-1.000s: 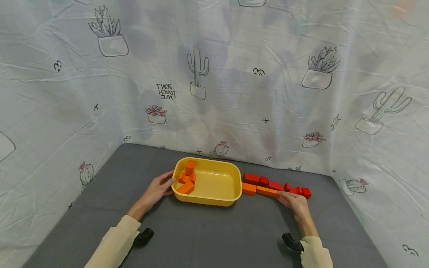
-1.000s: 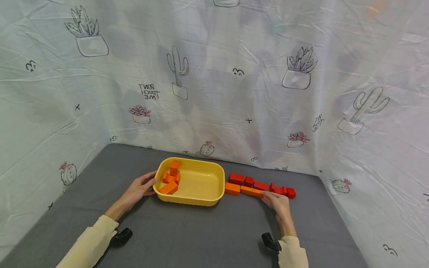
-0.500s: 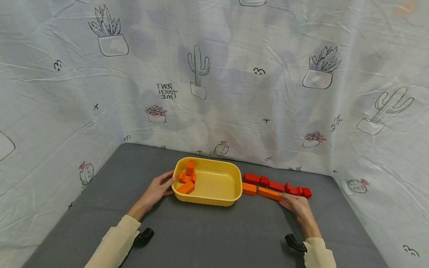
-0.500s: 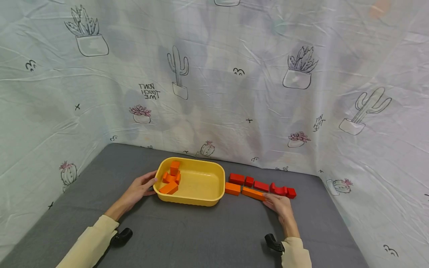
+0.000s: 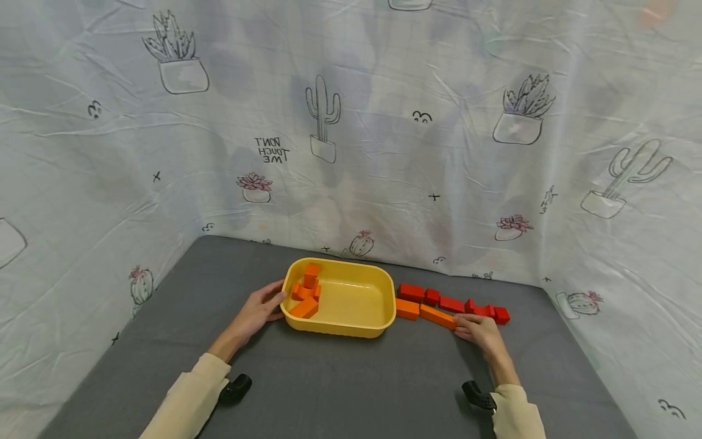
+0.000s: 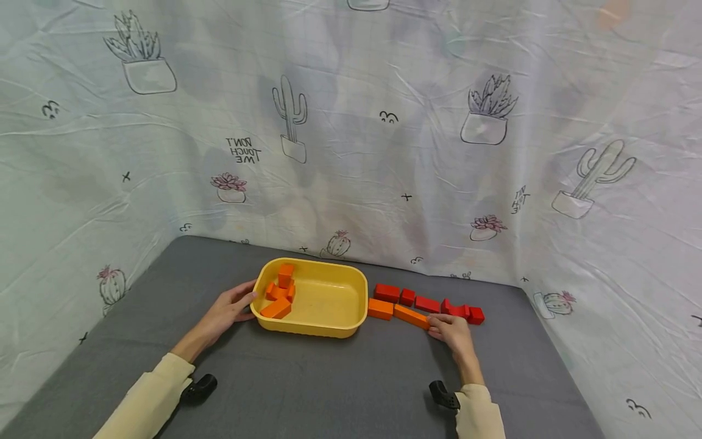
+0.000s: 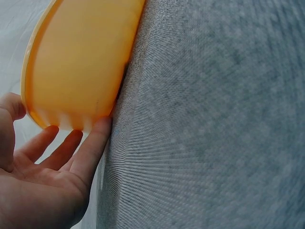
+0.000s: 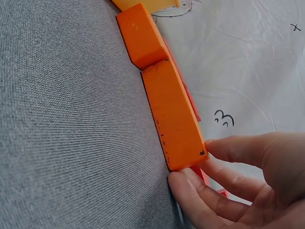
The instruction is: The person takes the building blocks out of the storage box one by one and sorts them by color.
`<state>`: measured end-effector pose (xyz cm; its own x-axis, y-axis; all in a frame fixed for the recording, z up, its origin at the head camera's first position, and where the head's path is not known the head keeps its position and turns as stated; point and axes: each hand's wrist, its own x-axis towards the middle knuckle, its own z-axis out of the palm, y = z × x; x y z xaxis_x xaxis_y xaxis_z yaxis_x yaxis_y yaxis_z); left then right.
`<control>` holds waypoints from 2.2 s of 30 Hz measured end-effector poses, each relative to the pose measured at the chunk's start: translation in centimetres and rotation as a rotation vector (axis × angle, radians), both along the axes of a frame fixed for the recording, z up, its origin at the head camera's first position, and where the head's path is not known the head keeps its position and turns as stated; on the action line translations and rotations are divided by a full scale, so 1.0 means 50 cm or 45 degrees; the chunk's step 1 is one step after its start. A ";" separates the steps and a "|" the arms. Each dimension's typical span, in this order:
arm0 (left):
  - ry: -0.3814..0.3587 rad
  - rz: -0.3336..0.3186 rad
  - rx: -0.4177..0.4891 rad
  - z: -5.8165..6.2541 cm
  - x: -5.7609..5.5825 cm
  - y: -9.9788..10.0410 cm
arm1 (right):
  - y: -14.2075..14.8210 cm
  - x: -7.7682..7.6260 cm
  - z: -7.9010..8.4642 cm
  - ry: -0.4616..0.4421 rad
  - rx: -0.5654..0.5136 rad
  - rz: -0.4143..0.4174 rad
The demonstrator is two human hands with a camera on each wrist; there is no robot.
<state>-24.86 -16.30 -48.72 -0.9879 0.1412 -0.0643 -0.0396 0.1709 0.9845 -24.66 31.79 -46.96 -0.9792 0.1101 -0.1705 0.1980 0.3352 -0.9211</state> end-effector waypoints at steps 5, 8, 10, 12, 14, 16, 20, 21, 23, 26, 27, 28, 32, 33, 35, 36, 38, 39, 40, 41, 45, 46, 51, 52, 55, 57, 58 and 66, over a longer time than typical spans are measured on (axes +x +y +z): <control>-0.002 0.000 0.000 -0.001 0.000 0.000 | 0.001 0.004 0.002 0.015 0.015 -0.005; -0.002 0.008 0.001 -0.002 0.000 -0.001 | 0.002 0.005 0.005 0.018 0.040 -0.001; 0.000 0.005 0.003 -0.002 0.000 -0.001 | 0.004 0.005 0.006 0.032 0.044 0.008; 0.004 0.001 0.007 -0.003 0.000 -0.002 | 0.007 0.004 0.005 0.039 0.034 0.011; 0.006 -0.004 0.011 -0.003 0.001 -0.002 | 0.009 0.003 0.007 0.055 0.033 0.026; 0.005 -0.007 0.011 -0.003 0.001 -0.002 | 0.008 0.003 0.013 0.046 0.039 0.027; -0.001 -0.004 0.003 -0.001 0.000 0.000 | 0.002 0.002 0.039 0.020 0.092 0.002; -0.003 -0.003 -0.001 0.000 0.000 0.000 | 0.000 0.001 0.047 0.016 0.105 -0.003; -0.006 0.002 -0.011 0.000 0.000 0.000 | -0.003 -0.001 0.061 0.019 0.131 0.002; -0.010 0.009 -0.015 0.000 -0.001 0.001 | -0.012 -0.002 0.079 0.043 0.154 0.048; -0.007 0.006 -0.018 0.000 -0.001 0.000 | -0.016 -0.002 0.083 0.053 0.153 0.061; -0.006 0.007 -0.018 0.000 -0.002 0.000 | -0.020 -0.002 0.087 0.060 0.154 0.079; 0.003 0.004 -0.008 -0.002 -0.003 -0.001 | -0.041 -0.003 0.092 0.120 0.145 0.159; 0.007 -0.002 -0.009 -0.002 -0.003 -0.001 | -0.047 -0.004 0.092 0.138 0.143 0.180; 0.007 -0.003 -0.004 -0.003 -0.003 -0.001 | -0.061 -0.007 0.094 0.183 0.151 0.215; 0.005 -0.002 -0.003 -0.003 -0.003 -0.001 | -0.070 -0.008 0.096 0.205 0.150 0.226; 0.003 -0.004 -0.003 -0.003 -0.003 -0.002 | -0.088 -0.008 0.101 0.247 0.177 0.247; 0.003 -0.006 -0.005 -0.003 -0.003 -0.002 | -0.096 -0.009 0.103 0.271 0.191 0.263; 0.003 -0.006 -0.008 -0.003 -0.003 -0.002 | -0.106 -0.010 0.105 0.290 0.196 0.273; 0.003 0.001 -0.010 -0.003 -0.003 -0.003 | -0.115 -0.011 0.107 0.310 0.212 0.283; 0.003 0.006 -0.012 -0.003 -0.002 -0.004 | -0.146 -0.020 0.109 0.380 0.250 0.336; 0.002 0.009 -0.010 -0.003 -0.002 -0.005 | -0.154 -0.022 0.109 0.392 0.254 0.343; 0.003 -0.002 -0.010 -0.002 -0.003 -0.003 | -0.195 -0.033 0.109 0.424 0.225 0.388; 0.005 0.000 -0.010 -0.002 -0.003 -0.003 | -0.204 -0.035 0.109 0.425 0.210 0.401; 0.011 0.000 -0.003 -0.003 -0.003 -0.003 | -0.230 -0.039 0.108 0.445 0.199 0.444; 0.014 -0.001 0.009 -0.004 -0.004 -0.004 | -0.248 -0.043 0.104 0.477 0.204 0.480; 0.016 -0.001 0.013 -0.004 -0.004 -0.004 | -0.258 -0.044 0.102 0.489 0.203 0.501; 0.019 0.009 0.007 -0.008 -0.005 -0.003 | -0.362 -0.046 0.079 0.524 0.296 0.691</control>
<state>-25.12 -16.44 -49.12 -0.9897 0.1344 -0.0487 -0.0261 0.1650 0.9859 -26.96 13.71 -42.99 -0.8861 -0.4216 0.1927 -0.3997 0.4842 -0.7783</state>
